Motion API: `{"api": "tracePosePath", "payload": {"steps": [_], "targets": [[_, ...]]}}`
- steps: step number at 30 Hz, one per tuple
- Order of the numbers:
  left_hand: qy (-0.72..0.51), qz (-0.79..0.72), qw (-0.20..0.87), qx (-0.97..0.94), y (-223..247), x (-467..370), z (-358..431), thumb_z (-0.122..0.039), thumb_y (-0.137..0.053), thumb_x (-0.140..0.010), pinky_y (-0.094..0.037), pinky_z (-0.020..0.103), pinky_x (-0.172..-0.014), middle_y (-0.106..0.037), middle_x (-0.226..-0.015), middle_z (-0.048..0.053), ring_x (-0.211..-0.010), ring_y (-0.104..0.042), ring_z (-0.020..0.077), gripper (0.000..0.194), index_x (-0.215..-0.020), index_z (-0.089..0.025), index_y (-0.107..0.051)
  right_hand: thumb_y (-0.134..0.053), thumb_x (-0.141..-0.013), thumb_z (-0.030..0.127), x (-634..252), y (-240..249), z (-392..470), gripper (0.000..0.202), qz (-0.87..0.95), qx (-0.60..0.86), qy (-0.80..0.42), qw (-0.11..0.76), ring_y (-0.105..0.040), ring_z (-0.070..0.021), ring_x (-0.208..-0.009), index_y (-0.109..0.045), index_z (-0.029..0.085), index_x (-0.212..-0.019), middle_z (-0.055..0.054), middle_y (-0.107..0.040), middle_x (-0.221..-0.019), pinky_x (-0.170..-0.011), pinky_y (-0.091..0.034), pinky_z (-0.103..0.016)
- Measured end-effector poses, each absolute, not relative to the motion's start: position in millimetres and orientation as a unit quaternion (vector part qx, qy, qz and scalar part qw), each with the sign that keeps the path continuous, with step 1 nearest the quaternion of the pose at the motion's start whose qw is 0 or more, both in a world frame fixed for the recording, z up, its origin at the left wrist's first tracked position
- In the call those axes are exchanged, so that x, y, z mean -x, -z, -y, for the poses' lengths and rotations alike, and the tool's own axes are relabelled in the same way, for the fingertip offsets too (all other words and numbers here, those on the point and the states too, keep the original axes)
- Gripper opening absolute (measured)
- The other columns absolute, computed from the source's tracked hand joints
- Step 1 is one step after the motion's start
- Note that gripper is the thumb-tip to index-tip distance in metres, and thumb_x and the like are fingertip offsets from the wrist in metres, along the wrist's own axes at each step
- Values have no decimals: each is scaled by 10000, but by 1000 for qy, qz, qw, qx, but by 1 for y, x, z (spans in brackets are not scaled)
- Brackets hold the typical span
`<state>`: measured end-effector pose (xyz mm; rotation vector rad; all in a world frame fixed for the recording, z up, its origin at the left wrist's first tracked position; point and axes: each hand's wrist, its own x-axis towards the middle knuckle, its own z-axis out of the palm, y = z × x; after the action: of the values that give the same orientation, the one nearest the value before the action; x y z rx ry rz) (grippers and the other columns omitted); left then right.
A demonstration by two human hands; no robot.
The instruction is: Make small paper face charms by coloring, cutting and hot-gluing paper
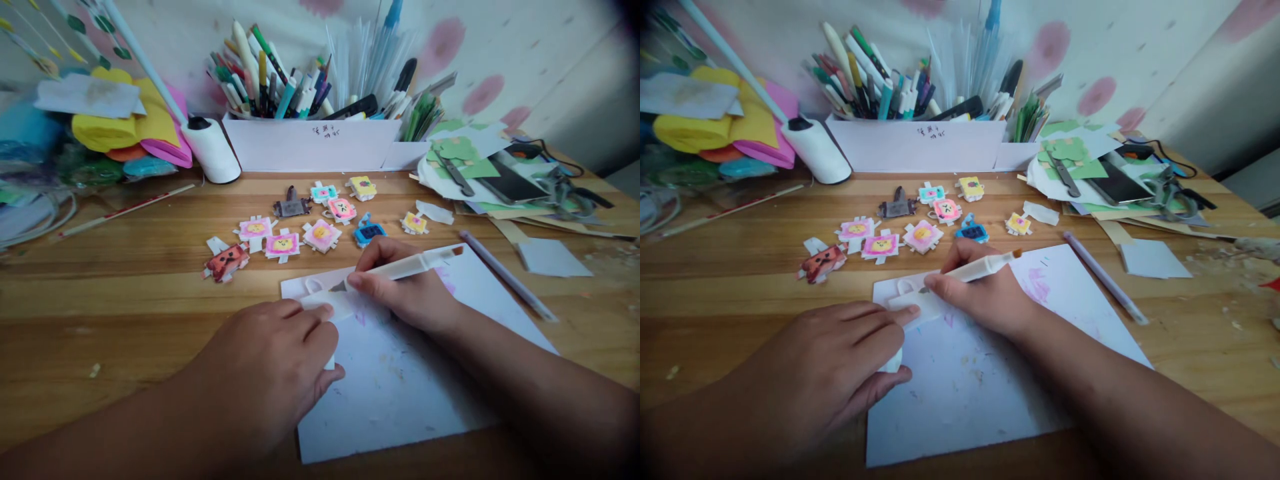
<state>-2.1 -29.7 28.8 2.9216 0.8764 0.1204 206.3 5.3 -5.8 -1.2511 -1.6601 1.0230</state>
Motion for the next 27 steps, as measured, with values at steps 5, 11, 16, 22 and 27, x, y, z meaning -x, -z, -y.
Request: {"api": "tracePosePath", "payload": {"steps": [5, 11, 16, 22, 27], "targets": [[-50, -280, 40, -958, -28, 2, 30, -304, -562, -857, -583, 431, -732, -726, -1037, 104, -841, -689, 272, 217, -939, -138, -675, -689, -726, 319, -203, 4, -4, 240, 657, 501, -386, 411, -424, -80, -496, -526, 172, -630, 35, -513, -561, -423, -310, -213], [-57, -284, 68, -955, -31, 4, 27, -309, -522, -888, -572, 437, -701, -731, -972, 98, -823, -685, 282, 244, -957, -127, -667, -708, -725, 295, -212, 10, -6, 229, 611, 514, -402, 448, -459, -92, -502, -529, 184, -635, 38, -531, -562, -441, -328, -224], [-98, -274, 131, -948, -25, 13, 9, -380, -446, -934, -547, 399, -768, -710, -1025, 113, -978, -653, 269, 317, -1025, -142, -636, -671, -780, 296, -220, 17, -9, 224, 533, 466, -489, 510, -430, -78, -427, -522, 199, -643, 67, -504, -506, -398, -301, -215], [-172, -243, 116, -948, -25, 15, 2, -299, -533, -894, -480, 405, -923, -686, -1065, 98, -1062, -602, 248, 185, -875, -145, -633, -698, -692, 187, -223, 16, -12, 206, 558, 435, -518, 481, -376, -61, -449, -505, 186, -622, 78, -466, -519, -399, -259, -204], [-158, -233, 77, -956, -24, 8, 19, -298, -513, -908, -502, 399, -897, -690, -1067, 93, -1024, -617, 245, 208, -917, -138, -647, -721, -694, 250, -221, 13, -12, 230, 613, 457, -472, 440, -385, -65, -503, -508, 177, -645, 64, -470, -571, -434, -274, -211]]}}
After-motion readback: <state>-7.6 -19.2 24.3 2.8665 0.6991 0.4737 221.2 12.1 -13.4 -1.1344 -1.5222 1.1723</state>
